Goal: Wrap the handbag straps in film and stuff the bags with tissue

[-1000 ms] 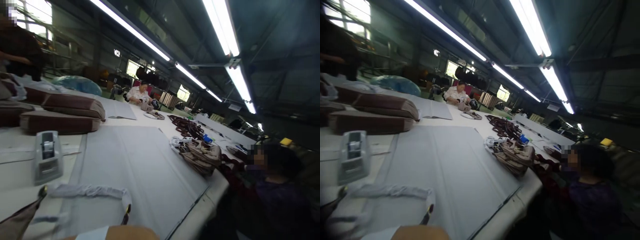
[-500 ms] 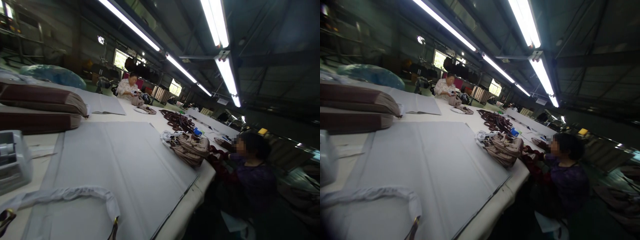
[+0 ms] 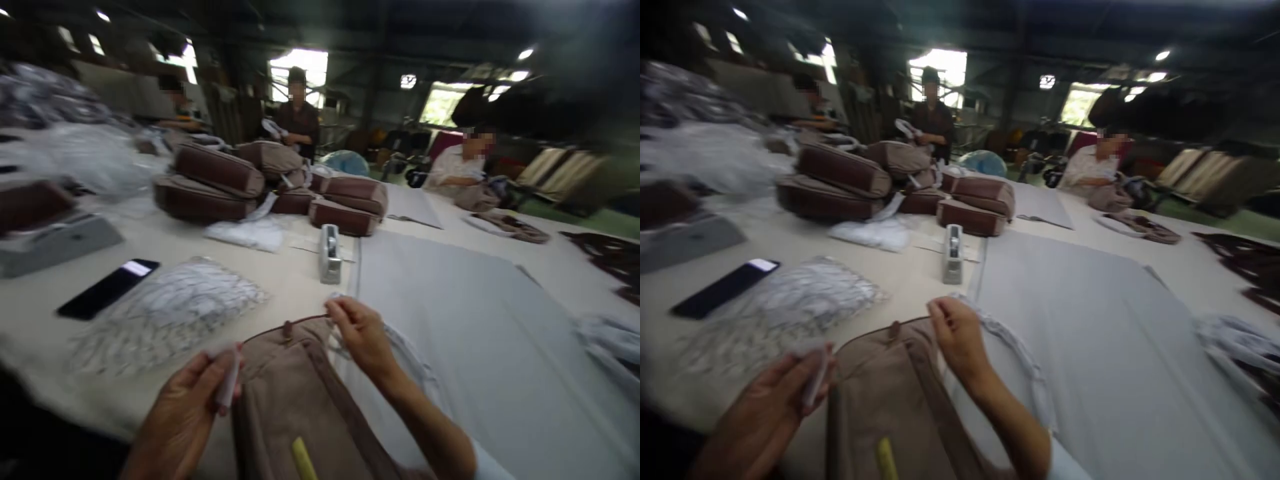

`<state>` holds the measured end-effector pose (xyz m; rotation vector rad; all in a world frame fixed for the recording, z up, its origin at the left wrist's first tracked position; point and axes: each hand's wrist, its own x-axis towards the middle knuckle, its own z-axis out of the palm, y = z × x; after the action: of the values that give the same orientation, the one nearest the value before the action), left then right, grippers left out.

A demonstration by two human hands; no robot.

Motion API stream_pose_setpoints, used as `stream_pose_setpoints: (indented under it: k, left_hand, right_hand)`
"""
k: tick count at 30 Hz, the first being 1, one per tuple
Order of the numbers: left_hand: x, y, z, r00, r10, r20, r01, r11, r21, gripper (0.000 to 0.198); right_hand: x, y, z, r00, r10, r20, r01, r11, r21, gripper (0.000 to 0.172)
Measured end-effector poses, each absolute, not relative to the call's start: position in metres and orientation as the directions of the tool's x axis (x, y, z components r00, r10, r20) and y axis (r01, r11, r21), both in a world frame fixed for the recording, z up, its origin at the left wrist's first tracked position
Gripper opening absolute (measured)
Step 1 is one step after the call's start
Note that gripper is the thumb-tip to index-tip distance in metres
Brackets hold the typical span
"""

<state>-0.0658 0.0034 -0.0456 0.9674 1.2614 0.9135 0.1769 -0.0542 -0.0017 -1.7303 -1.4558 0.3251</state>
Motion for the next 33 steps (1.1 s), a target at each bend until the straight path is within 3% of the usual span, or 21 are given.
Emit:
stream_pose_setpoints:
  k: [4, 8, 10, 12, 16, 21, 33]
  left_hand:
    - [-0.079, 0.014, -0.037, 0.209, 0.932, -0.296, -0.222, 0.34, 0.914, 0.048]
    - [-0.074, 0.023, -0.034, 0.325, 0.911, -0.254, -0.159, 0.317, 0.935, 0.031]
    - [-0.077, 0.029, -0.033, 0.346, 0.908, -0.235, -0.081, 0.278, 0.957, 0.026]
    - [-0.083, 0.035, -0.033, 0.345, 0.916, -0.206, 0.018, 0.213, 0.977, 0.024]
    - [-0.095, 0.044, -0.032, 0.388, 0.919, -0.07, 0.255, -0.034, 0.966, 0.021]
    - [-0.098, 0.047, -0.033, 0.485, 0.866, 0.12, 0.377, -0.331, 0.865, 0.019]
    - [-0.089, 0.044, -0.025, 0.594, 0.75, 0.289, 0.449, -0.608, 0.654, 0.018]
  right_hand:
    - [0.163, -0.028, -0.006, 0.121, 0.978, 0.171, 0.755, 0.022, -0.655, 0.027]
    - [0.141, -0.016, -0.012, 0.07, 0.996, -0.062, 0.78, -0.093, -0.619, 0.026]
    - [0.129, -0.012, -0.017, 0.069, 0.993, -0.099, 0.754, -0.117, -0.646, 0.018]
    - [0.122, -0.012, -0.023, 0.017, 0.999, -0.033, 0.697, -0.035, -0.716, 0.013]
    - [0.121, -0.02, -0.035, -0.095, 0.981, 0.172, 0.557, 0.196, -0.807, 0.024]
    - [0.123, -0.026, -0.038, -0.153, 0.955, 0.253, 0.623, 0.292, -0.726, 0.022]
    - [0.123, -0.021, -0.035, -0.242, 0.948, 0.206, 0.761, 0.317, -0.566, 0.022]
